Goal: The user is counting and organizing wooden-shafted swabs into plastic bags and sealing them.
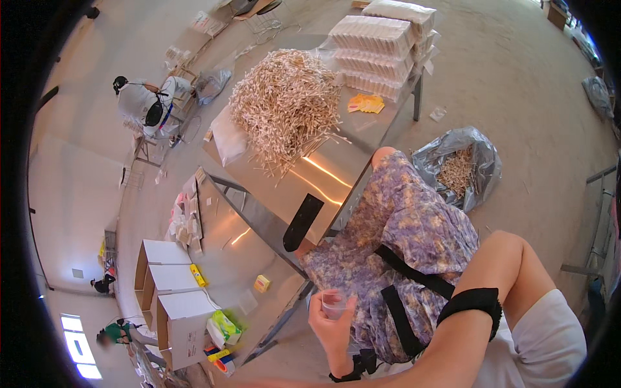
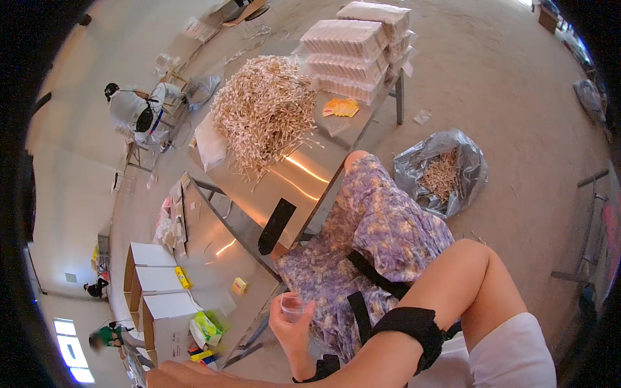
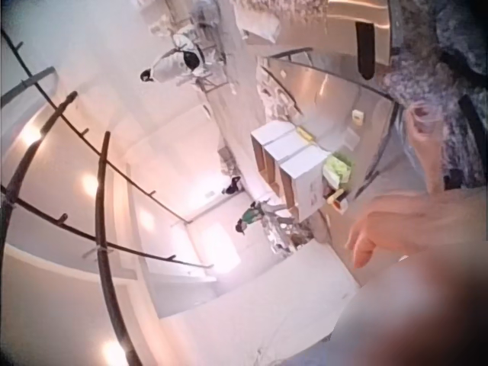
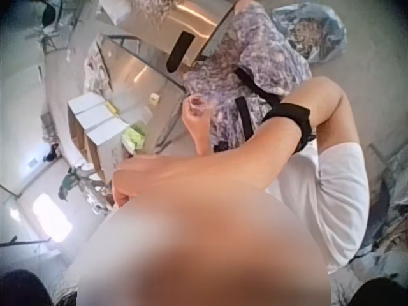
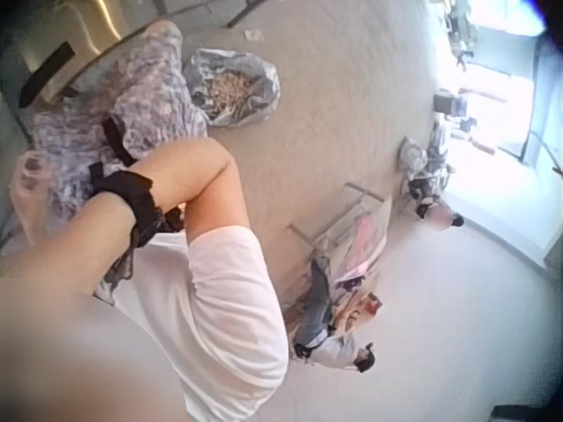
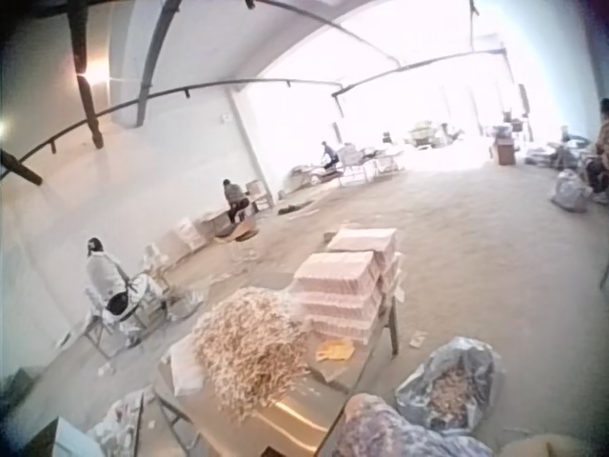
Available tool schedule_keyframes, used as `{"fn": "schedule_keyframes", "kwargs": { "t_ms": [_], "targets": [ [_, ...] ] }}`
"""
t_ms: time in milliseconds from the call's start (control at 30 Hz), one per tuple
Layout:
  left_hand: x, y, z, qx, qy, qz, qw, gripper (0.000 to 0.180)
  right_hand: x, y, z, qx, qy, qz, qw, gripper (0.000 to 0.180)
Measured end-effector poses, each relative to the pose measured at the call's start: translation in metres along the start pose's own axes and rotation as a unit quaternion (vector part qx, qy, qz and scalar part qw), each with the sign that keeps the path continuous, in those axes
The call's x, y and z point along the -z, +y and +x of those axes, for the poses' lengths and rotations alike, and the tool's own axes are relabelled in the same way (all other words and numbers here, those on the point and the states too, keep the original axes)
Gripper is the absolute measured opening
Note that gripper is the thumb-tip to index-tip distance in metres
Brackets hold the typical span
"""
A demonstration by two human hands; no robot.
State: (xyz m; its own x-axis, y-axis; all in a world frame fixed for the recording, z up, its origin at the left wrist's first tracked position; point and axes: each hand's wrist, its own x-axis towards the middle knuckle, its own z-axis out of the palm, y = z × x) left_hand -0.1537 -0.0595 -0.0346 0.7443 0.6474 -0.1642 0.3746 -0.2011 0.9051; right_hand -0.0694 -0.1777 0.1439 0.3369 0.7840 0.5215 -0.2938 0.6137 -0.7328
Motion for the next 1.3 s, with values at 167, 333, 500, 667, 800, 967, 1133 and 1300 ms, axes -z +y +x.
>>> {"fn": "schedule_keyframes", "kwargs": {
  "t_ms": [167,333,500,667,800,967,1133,1300],
  "targets": [
    [0.016,-0.029,0.017,-0.019,0.039,0.007,0.999,0.035,0.020,-0.020,-0.004,-0.119,0.014,0.048,0.992,0.043],
    [0.030,-0.060,0.061,-0.036,0.136,0.120,0.983,0.036,0.051,0.046,0.004,0.042,0.031,0.001,0.999,0.051],
    [0.060,-0.074,0.113,-0.008,0.144,0.306,0.941,0.043,0.061,0.058,0.016,-0.063,0.029,0.135,0.989,0.050],
    [0.050,-0.119,0.175,-0.053,0.109,0.406,0.906,0.046,0.105,0.063,-0.002,-0.065,-0.037,0.123,0.990,0.053],
    [0.058,-0.146,0.192,-0.046,0.093,0.418,0.903,0.045,0.167,0.081,-0.041,-0.340,0.036,0.124,0.932,0.028],
    [0.047,-0.145,0.208,-0.088,0.062,0.360,0.927,0.045,0.230,0.116,-0.127,-0.400,0.282,-0.010,0.872,0.027],
    [0.054,-0.150,0.205,-0.076,0.027,0.412,0.908,0.044,0.258,0.135,-0.163,-0.386,0.369,-0.013,0.845,0.023],
    [0.059,-0.145,0.198,-0.047,0.018,0.463,0.885,0.043,0.268,0.154,-0.166,-0.329,0.409,0.100,0.845,0.021]
  ]
}}
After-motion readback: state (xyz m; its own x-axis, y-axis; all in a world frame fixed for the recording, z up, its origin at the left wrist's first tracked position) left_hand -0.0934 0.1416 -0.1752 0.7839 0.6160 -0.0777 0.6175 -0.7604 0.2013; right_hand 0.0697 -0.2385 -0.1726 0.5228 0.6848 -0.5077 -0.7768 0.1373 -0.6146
